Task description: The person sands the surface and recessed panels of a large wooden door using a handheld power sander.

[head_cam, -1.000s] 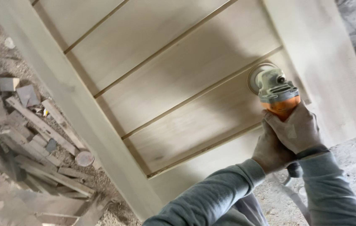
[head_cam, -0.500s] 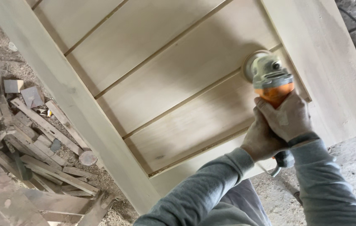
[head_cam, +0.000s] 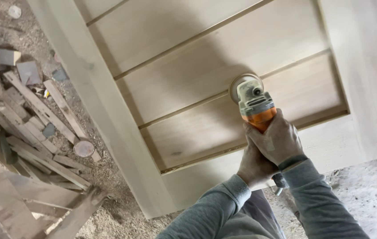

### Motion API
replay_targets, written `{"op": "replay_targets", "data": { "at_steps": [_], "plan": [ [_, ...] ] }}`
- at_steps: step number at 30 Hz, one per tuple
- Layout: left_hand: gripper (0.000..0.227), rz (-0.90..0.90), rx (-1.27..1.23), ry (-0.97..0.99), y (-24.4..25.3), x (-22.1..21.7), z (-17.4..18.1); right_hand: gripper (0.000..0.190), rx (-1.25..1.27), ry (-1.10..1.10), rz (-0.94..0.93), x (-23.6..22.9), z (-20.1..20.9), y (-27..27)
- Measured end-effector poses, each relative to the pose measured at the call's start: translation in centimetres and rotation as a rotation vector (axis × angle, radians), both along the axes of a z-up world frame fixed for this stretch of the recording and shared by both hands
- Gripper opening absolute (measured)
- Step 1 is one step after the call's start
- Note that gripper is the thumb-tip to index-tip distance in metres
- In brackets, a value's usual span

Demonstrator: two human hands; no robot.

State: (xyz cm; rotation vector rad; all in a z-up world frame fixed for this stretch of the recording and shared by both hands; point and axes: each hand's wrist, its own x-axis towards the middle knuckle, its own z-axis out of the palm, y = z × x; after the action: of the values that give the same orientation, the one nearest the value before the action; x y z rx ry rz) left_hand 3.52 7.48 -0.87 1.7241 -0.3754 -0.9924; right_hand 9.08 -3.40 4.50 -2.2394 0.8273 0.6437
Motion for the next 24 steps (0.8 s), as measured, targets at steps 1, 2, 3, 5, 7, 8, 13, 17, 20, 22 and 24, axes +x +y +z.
{"op": "replay_targets", "data": {
  "at_steps": [1, 2, 3, 5, 7, 8, 13, 17, 20, 22, 24],
  "plan": [
    [0.099, 0.017, -0.001, -0.017, 0.5, -0.2, -0.2, 0.07, 0.0, 0.019, 0.023, 0.1, 0.1, 0.8],
    [0.097, 0.034, -0.002, -0.034, 1.2, -0.5, -0.3, 0.07, 0.001, 0.001, 0.045, 0.1, 0.1, 1.6],
    [0.099, 0.072, -0.019, -0.006, 1.9, -0.8, -0.4, 0.07, 0.002, -0.018, 0.07, 0.2, 0.1, 2.4],
    [0.103, 0.148, -0.056, 0.05, 3.5, -1.3, -0.7, 0.07, 0.014, -0.026, 0.116, 0.4, 0.0, 4.1],
    [0.103, 0.257, -0.15, 0.093, 5.0, -1.6, -1.1, 0.069, 0.03, -0.005, 0.158, 0.7, -0.1, 6.0],
    [0.103, 0.309, -0.198, 0.113, 5.8, -1.6, -1.3, 0.068, 0.031, -0.018, 0.188, 0.9, -0.1, 6.9],
    [0.099, 0.603, -0.347, 0.249, 9.6, -1.9, -1.4, 0.065, 0.061, -0.048, 0.32, 2.0, -0.1, 11.8],
    [0.07, 0.802, -0.376, 0.322, 13.4, -3.4, -1.4, 0.067, 0.142, 0.006, 0.423, 2.2, -0.3, 15.5],
    [0.043, 0.87, -0.261, 0.164, 14.5, -5.5, -1.3, 0.067, 0.18, 0.014, 0.539, 1.7, -0.2, 17.4],
    [0.044, 0.891, -0.271, 0.148, 14.2, -6.4, -1.0, 0.062, 0.172, 0.007, 0.608, 1.0, -0.1, 17.7],
    [0.055, 0.948, -0.473, 0.28, 13.1, -6.3, -0.7, 0.062, 0.145, 0.06, 0.612, 0.6, -0.2, 16.6]
  ]
}}
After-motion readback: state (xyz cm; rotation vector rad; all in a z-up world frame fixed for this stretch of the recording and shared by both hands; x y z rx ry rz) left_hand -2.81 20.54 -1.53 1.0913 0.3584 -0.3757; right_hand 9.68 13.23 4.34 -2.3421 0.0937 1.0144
